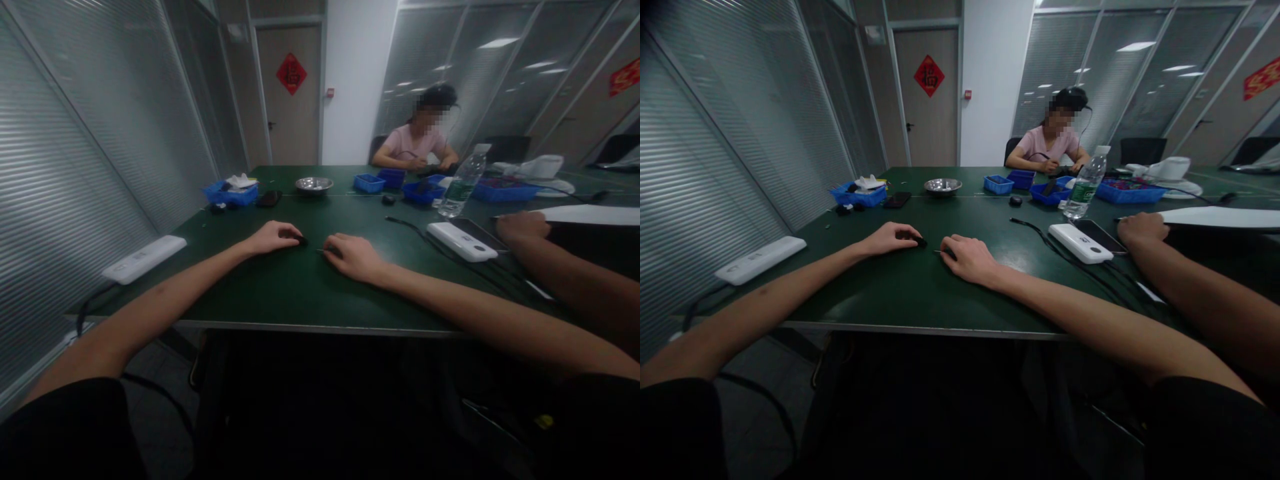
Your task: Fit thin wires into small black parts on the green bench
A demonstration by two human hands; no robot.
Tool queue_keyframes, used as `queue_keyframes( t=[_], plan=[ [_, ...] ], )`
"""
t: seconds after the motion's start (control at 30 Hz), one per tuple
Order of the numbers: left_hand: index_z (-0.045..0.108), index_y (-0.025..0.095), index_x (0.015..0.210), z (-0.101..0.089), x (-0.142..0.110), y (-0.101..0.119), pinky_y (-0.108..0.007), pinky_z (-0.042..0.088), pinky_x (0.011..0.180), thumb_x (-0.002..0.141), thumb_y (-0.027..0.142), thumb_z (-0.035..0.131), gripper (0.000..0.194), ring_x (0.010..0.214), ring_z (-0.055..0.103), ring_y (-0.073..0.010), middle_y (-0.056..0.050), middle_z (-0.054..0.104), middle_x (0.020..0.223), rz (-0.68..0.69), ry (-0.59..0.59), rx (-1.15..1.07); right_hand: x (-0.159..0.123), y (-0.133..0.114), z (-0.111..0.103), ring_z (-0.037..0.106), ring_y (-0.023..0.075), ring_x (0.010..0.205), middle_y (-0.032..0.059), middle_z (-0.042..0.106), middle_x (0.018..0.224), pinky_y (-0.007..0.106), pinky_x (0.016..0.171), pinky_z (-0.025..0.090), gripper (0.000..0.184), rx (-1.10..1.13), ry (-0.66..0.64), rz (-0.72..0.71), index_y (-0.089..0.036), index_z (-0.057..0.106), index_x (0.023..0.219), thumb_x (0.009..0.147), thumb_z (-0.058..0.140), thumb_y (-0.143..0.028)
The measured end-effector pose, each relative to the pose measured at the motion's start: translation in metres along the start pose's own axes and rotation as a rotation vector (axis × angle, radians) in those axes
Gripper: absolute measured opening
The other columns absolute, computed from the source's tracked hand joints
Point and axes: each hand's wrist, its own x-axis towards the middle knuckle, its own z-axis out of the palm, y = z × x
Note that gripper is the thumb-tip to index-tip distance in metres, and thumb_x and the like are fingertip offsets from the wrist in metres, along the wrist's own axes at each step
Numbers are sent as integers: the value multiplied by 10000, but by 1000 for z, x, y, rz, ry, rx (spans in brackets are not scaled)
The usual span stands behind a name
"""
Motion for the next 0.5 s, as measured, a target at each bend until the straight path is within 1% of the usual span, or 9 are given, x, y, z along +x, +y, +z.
queue_keyframes(
  t=[0.07,0.17,0.27,0.33,0.4,0.43,0.5],
  plan=[
    [770,197,1182,-13,0,-14,-375,543,862,871,465,729,413,957,700,-241,-86,766,1100,-58,97,26,0,0,0,638,202,871,76,694,1099,300,721,410,229,1,-5,-2,-224,644,1146,1037,526,-386],
    [777,194,1182,-37,-5,-36,-393,546,916,849,449,741,422,999,706,-253,-90,768,1125,-123,284,87,0,0,0,639,202,879,76,695,1108,301,726,414,225,-2,-9,-2,-221,644,1144,1037,528,-381],
    [782,159,1178,-66,-16,-59,-394,544,937,830,411,753,430,1006,712,-257,-115,774,1118,-190,493,149,-1,0,-1,636,197,867,74,693,1105,297,719,411,229,1,-5,-3,-219,642,1144,1039,525,-385],
    [781,144,1186,-85,-26,-73,-394,548,921,827,384,754,433,979,718,-258,-127,782,1085,-268,606,201,-1,0,-2,635,194,860,76,692,1104,294,712,408,233,8,-6,-10,-216,642,1142,1040,522,-387],
    [785,150,1183,-102,-38,-88,-396,547,913,819,362,760,422,964,725,-264,-128,789,1058,-355,675,266,-1,-1,-2,633,192,856,78,692,1103,291,707,405,233,10,-9,-17,-213,641,1141,1040,519,-384],
    [796,159,1155,-109,-43,-95,-403,544,919,807,349,770,398,966,727,-274,-124,792,1042,-406,689,304,-1,-1,-3,633,192,853,78,692,1100,291,705,405,232,7,-11,-16,-212,641,1139,1039,520,-383],
    [823,183,1047,-120,-52,-107,-426,533,944,769,318,797,310,982,727,-304,-110,798,997,-516,670,375,-1,-1,-3,634,195,852,79,693,1096,294,707,407,229,-3,-15,-8,-214,643,1140,1035,527,-381]
  ],
)
